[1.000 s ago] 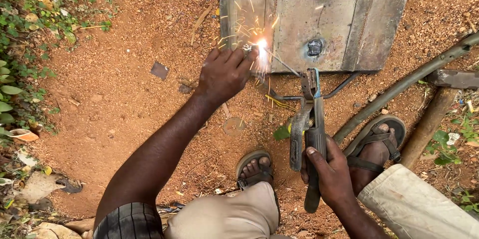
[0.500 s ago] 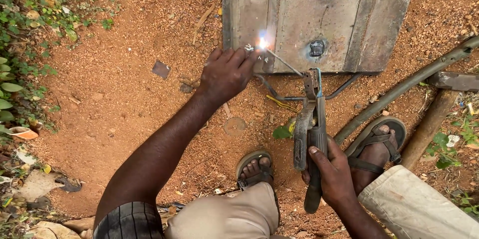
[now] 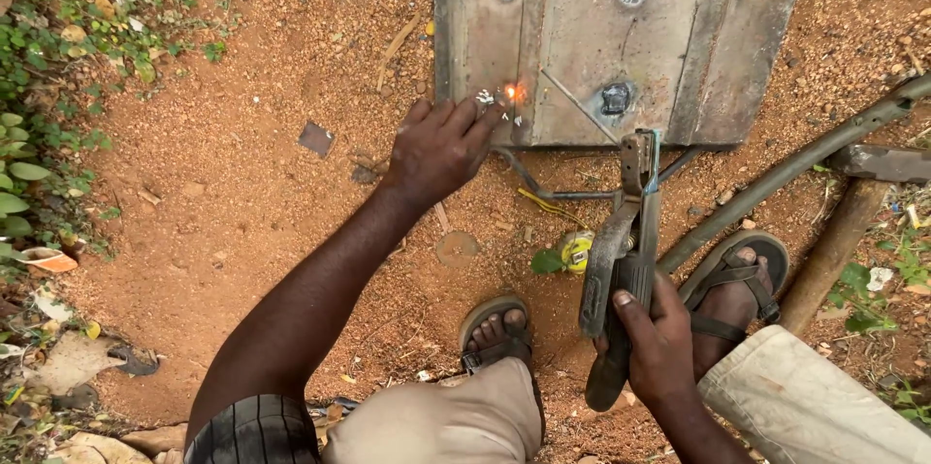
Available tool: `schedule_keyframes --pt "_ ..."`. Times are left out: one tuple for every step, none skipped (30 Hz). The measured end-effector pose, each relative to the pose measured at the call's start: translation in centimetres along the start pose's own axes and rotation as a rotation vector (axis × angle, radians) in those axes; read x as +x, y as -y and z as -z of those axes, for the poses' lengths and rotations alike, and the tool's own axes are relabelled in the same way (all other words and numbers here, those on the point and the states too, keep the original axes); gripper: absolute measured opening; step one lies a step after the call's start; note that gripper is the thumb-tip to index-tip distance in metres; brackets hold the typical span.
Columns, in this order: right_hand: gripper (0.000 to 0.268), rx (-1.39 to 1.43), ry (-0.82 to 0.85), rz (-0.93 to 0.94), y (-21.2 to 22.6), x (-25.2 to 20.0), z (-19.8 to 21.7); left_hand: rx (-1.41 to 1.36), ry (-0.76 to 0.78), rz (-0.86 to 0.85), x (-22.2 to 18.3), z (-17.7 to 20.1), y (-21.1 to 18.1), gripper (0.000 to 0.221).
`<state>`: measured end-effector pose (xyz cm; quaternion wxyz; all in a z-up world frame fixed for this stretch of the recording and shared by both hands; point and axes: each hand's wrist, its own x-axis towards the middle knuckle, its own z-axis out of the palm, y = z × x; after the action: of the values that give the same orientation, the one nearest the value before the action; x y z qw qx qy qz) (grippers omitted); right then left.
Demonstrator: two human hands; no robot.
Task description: The person welds holes on a metal panel lying on the ground using an electrode holder, striking arcs that produce sparks. They chip at the welds, grind the panel with an angle grinder, then resume welding and fit a new welding rod into the holder.
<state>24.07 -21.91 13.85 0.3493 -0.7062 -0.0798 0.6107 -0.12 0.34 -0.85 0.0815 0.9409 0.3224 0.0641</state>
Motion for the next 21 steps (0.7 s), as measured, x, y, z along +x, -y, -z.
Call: schedule_keyframes --pt "0.037 -0.007 0.017 0.005 0.2 -0.3 -0.1 -0.002 0.037 0.001 -0.5 0.0 -0.2 0.042" --pt "0.037 -0.008 0.019 -0.002 -0.1 -0.3 0.1 -0.004 0.042 0.005 -0.6 0.0 -0.3 0.042" --pt "0.034 0.004 0.036 0.013 -0.4 -0.2 0.3 -0.01 0.009 0.005 -0.6 0.0 -0.3 0.042" --pt "0.031 0.017 0.053 0.028 -0.7 -0.2 0.6 -0.017 -0.024 0.005 -0.6 0.1 -0.3 0.042" --pt "0.031 0.017 0.052 0.031 -0.6 -0.3 0.5 -0.016 -0.026 0.005 -0.8 -0.3 -0.2 0.042" --pt "0.032 0.024 0.057 0.038 -0.6 -0.3 0.4 -0.033 -0.004 0.013 -1.0 -0.6 -0.2 0.042" --pt "0.033 0.032 0.061 0.045 -0.5 -0.4 0.4 -0.05 0.017 0.021 -1.2 -1.0 0.0 0.042" --pt "0.033 0.031 0.061 0.049 -0.7 -0.3 0.6 -0.048 0.013 0.02 -1.3 -1.0 -0.1 0.042" --pt "0.033 0.047 0.072 0.056 -1.0 -0.3 0.7 -0.055 0.044 0.019 -1.5 -1.0 -0.1 0.045" --pt "0.033 0.063 0.084 0.062 -1.4 -0.4 0.9 -0.063 0.074 0.018 -1.7 -1.0 -0.2 0.049" --pt "0.033 0.063 0.085 0.061 -1.2 -0.5 0.7 -0.063 0.075 0.019 -1.4 -0.4 -0.3 0.049" --pt "0.036 0.071 0.079 0.072 -1.0 -0.6 0.6 -0.061 0.106 0.036 -1.2 0.2 -0.5 0.052" --pt "0.038 0.076 0.074 0.082 -0.8 -0.7 0.4 -0.06 0.137 0.056 -1.0 0.8 -0.7 0.054" --pt "0.038 0.072 0.077 0.08 -0.8 -1.1 0.4 -0.06 0.138 0.061 -1.0 1.2 -0.7 0.054" --pt "0.04 0.011 0.053 0.11 -0.7 -1.3 0.4 -0.109 0.214 0.099 -0.9 1.6 -0.6 0.052" --pt "0.041 -0.051 0.028 0.141 -0.6 -1.5 0.3 -0.158 0.29 0.137 -0.8 2.0 -0.4 0.05" --pt "0.041 -0.056 0.032 0.146 0.2 -1.9 -0.3 -0.156 0.284 0.143 -1.4 1.9 0.4 0.05" --pt "0.046 -0.098 0.019 0.281 0.9 -2.3 -1.0 -0.198 0.211 0.175 -2.1 1.8 1.2 0.038" --pt "0.052 -0.143 0.004 0.407 1.5 -3.0 -1.6 -0.247 0.142 0.206 -3.0 1.6 1.7 0.027" --pt "0.052 -0.151 0.004 0.403 1.8 -2.9 -2.1 -0.254 0.142 0.211 -3.7 2.0 3.0 0.027" --pt "0.053 0.012 0.095 0.228 2.1 -2.8 -2.7 -0.222 0.13 0.383 -4.5 2.5 4.4 0.021"
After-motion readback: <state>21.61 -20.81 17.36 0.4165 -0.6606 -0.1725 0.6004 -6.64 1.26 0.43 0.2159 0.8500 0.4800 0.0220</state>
